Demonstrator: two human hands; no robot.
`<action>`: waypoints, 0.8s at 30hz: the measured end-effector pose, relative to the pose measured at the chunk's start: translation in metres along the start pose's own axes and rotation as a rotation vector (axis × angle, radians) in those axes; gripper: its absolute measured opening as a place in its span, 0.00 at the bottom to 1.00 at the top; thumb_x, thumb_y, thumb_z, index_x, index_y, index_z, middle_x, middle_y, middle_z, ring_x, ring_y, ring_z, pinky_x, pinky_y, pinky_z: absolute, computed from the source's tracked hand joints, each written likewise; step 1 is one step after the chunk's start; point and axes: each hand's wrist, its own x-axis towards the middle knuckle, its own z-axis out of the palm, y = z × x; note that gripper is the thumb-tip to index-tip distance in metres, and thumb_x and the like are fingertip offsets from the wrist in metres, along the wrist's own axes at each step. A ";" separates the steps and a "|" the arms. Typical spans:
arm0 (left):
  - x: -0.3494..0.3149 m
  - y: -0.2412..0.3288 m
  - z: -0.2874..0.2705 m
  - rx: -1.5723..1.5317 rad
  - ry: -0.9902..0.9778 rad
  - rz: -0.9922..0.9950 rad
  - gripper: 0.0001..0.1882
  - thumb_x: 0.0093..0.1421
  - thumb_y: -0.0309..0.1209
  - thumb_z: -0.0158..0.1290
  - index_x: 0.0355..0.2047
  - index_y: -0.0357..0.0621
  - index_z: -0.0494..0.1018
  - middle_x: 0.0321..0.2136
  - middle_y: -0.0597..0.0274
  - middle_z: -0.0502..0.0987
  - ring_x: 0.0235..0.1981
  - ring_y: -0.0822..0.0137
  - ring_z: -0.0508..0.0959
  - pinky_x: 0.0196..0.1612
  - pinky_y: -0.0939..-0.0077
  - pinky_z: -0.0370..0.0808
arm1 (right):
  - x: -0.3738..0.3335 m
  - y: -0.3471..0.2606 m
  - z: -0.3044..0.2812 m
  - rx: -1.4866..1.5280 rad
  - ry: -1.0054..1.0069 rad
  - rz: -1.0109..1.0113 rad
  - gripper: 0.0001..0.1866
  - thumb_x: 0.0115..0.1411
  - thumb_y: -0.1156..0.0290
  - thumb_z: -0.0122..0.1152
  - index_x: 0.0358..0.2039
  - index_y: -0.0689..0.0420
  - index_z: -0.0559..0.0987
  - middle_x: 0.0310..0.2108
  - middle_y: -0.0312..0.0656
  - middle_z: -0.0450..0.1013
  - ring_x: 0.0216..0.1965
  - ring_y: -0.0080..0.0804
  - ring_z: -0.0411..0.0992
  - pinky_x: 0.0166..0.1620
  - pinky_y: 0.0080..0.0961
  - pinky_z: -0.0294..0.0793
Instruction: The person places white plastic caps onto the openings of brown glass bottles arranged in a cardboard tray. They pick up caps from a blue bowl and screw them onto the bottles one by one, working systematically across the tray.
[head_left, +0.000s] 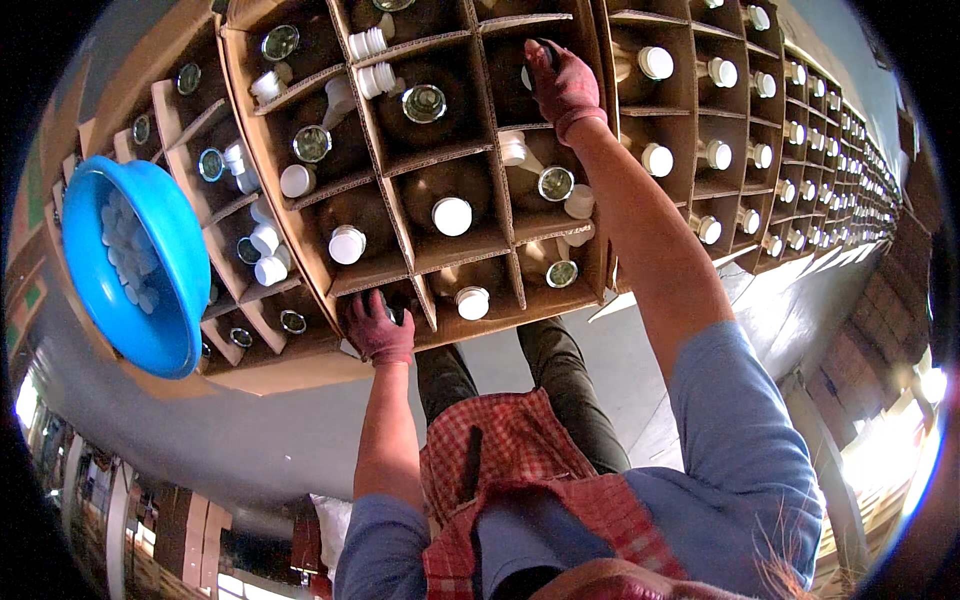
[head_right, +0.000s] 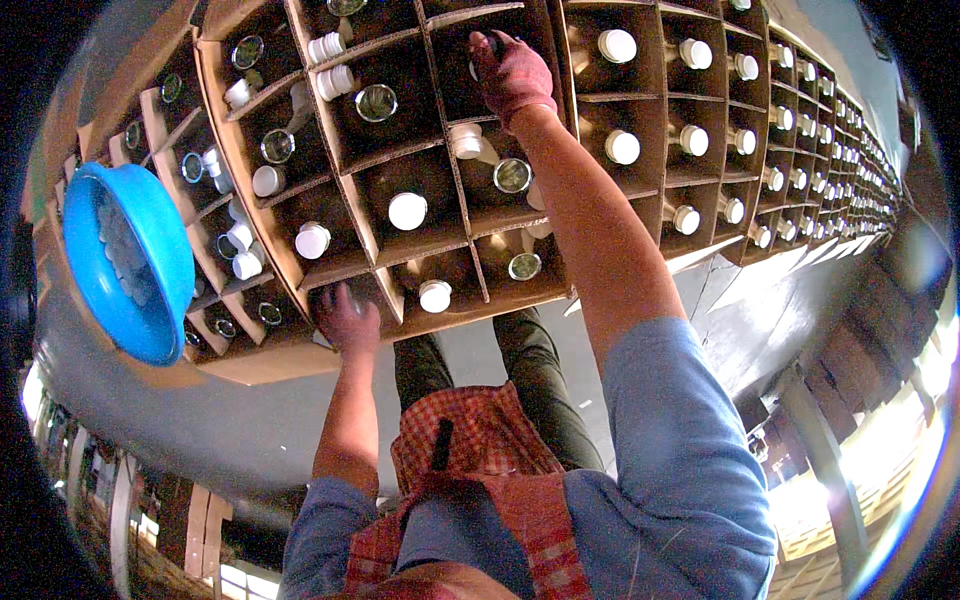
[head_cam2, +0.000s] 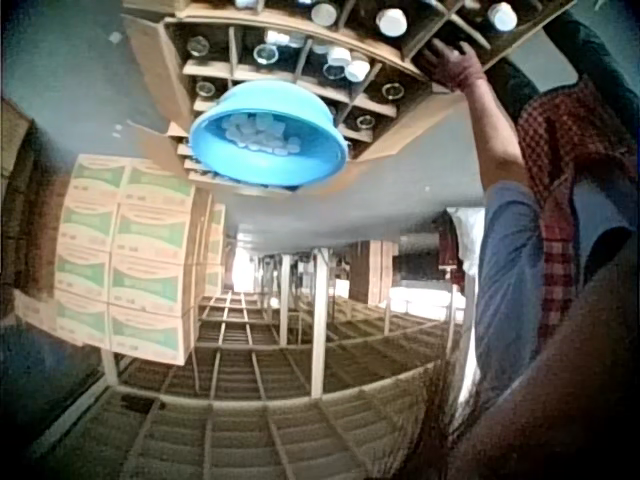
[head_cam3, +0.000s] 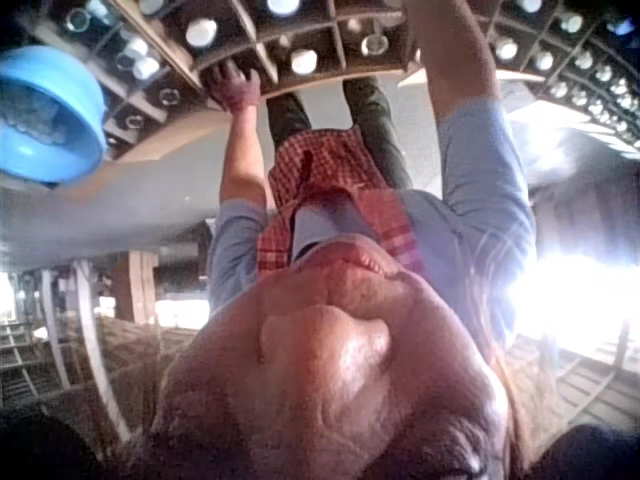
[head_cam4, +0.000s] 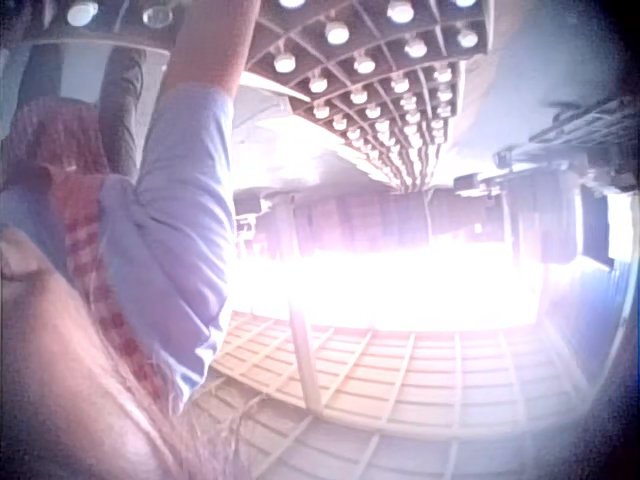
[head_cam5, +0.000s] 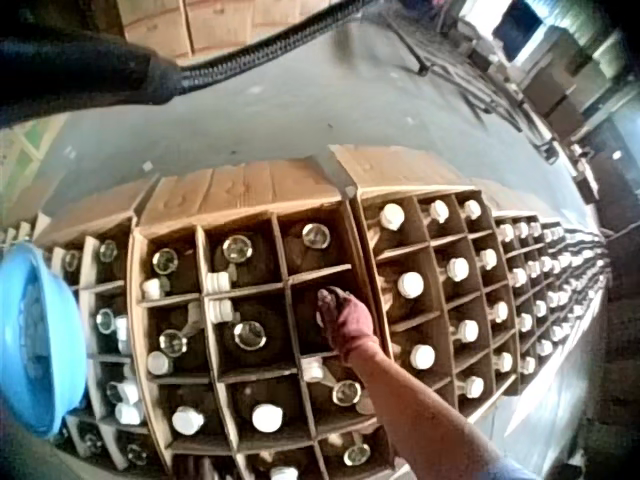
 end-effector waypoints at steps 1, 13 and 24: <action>0.001 -0.004 0.004 -0.018 -0.027 -0.021 0.34 0.38 0.39 0.61 0.49 0.50 0.67 0.52 0.45 0.64 0.52 0.42 0.63 0.55 0.45 0.60 | 0.000 -0.006 0.003 0.014 0.076 0.018 0.29 0.61 0.41 0.39 0.45 0.51 0.75 0.40 0.53 0.73 0.45 0.56 0.69 0.46 0.43 0.69; 0.000 -0.006 0.008 0.041 -0.026 -0.038 0.33 0.39 0.40 0.61 0.49 0.49 0.67 0.53 0.42 0.63 0.54 0.41 0.62 0.54 0.47 0.62 | 0.018 0.000 -0.006 0.095 -0.036 0.161 0.25 0.62 0.45 0.44 0.44 0.54 0.76 0.36 0.55 0.74 0.41 0.53 0.70 0.44 0.36 0.69; -0.002 -0.008 0.007 0.054 0.000 -0.034 0.32 0.41 0.38 0.60 0.49 0.47 0.67 0.53 0.42 0.64 0.54 0.42 0.64 0.55 0.49 0.63 | -0.161 0.035 -0.046 -0.609 -0.442 0.018 0.16 0.57 0.58 0.53 0.40 0.54 0.74 0.35 0.46 0.75 0.35 0.44 0.76 0.35 0.36 0.77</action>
